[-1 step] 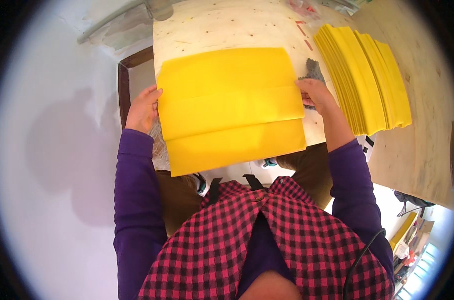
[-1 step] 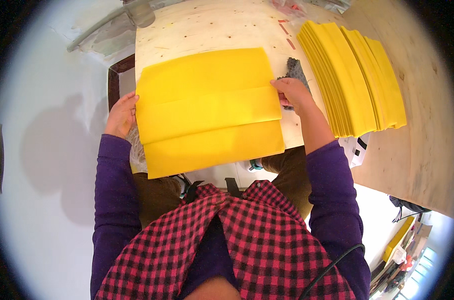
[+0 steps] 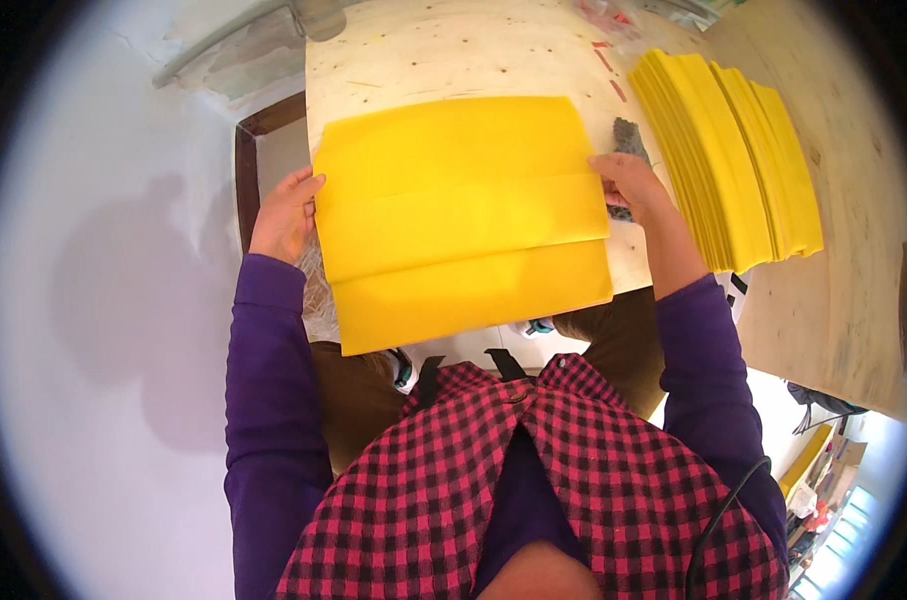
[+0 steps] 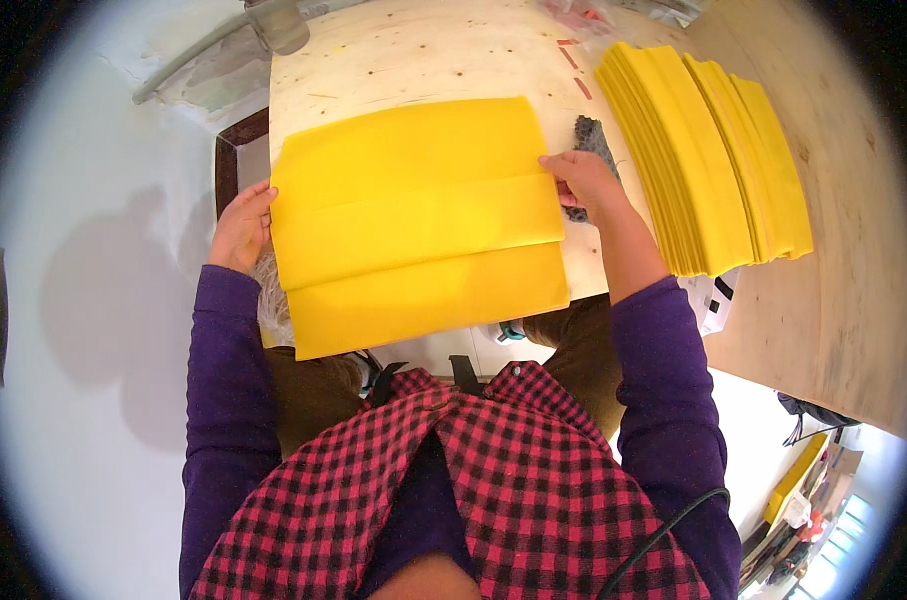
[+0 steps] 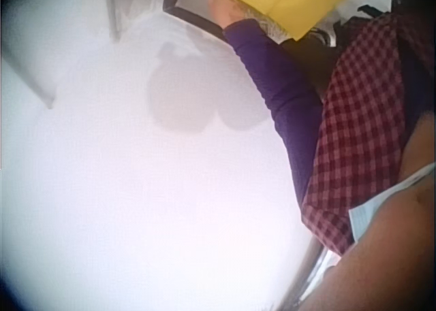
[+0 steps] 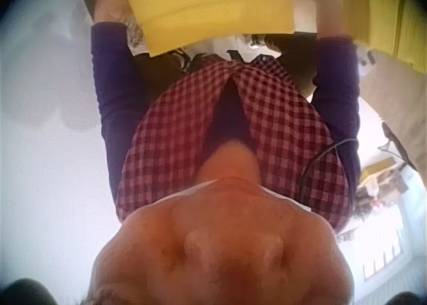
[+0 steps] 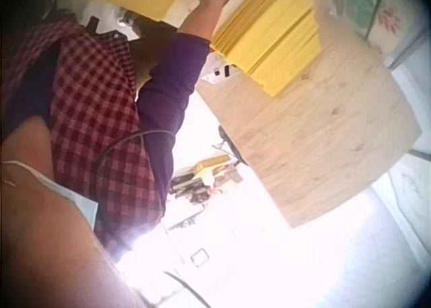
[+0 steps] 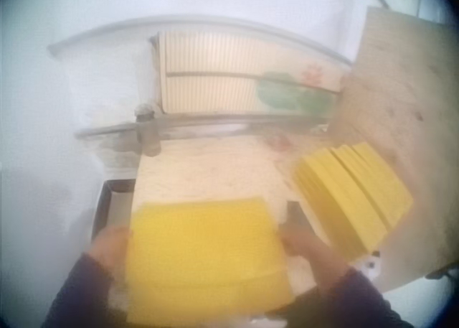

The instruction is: The person folds yellow sheets on a wooden table, aligning edges and pressing creases. They repeatedly pick up sheets, fold them in half, and stack them on the right side of the table.

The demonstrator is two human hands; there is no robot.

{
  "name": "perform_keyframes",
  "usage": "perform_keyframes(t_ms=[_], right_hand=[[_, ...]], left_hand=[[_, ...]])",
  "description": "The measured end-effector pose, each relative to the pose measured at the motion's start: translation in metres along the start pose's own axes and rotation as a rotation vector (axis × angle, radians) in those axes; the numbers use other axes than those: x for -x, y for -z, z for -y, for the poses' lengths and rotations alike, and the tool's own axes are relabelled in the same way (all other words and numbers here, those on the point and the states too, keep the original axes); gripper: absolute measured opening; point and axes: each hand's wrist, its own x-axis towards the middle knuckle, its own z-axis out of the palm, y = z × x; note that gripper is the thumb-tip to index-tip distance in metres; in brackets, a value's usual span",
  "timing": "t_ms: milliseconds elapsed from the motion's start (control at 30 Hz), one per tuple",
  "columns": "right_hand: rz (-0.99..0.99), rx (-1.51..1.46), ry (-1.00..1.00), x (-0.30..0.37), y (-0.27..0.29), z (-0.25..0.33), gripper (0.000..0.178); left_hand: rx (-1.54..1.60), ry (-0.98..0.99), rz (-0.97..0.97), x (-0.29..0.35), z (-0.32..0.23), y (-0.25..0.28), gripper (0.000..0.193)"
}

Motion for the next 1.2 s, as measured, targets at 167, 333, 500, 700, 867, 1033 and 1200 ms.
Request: perform_keyframes(t_ms=[167, 333, 500, 700, 867, 1033, 1200], right_hand=[[0.044, 0.125, 0.057, -0.046, -0.001, 0.019, 0.023], [0.101, 0.069, 0.062, -0.075, 0.002, 0.029, 0.014], [0.176, 0.053, 0.049, -0.081, 0.007, 0.032, 0.01], [0.166, 0.057, 0.036, -0.073, 0.009, 0.035, 0.012], [0.182, 0.067, 0.051, -0.085, 0.007, 0.031, 0.012], [0.175, 0.088, 0.094, -0.092, -0.002, 0.029, 0.014], [0.113, -0.108, 0.4, -0.065, -0.003, 0.022, 0.026]], left_hand=[[-0.1, 0.006, -0.067, -0.03, -0.014, 0.005, 0.031], [-0.142, 0.019, -0.041, -0.046, -0.024, 0.008, 0.036], [-0.141, 0.054, -0.023, -0.056, -0.021, 0.015, 0.025], [-0.196, -0.038, 0.034, -0.063, -0.017, 0.026, 0.023], [-0.262, 0.015, 0.027, -0.066, -0.02, 0.023, 0.027], [-0.312, -0.026, 0.029, -0.063, -0.024, 0.015, 0.031], [-0.2, -0.38, 0.109, -0.04, -0.021, 0.013, 0.03]])
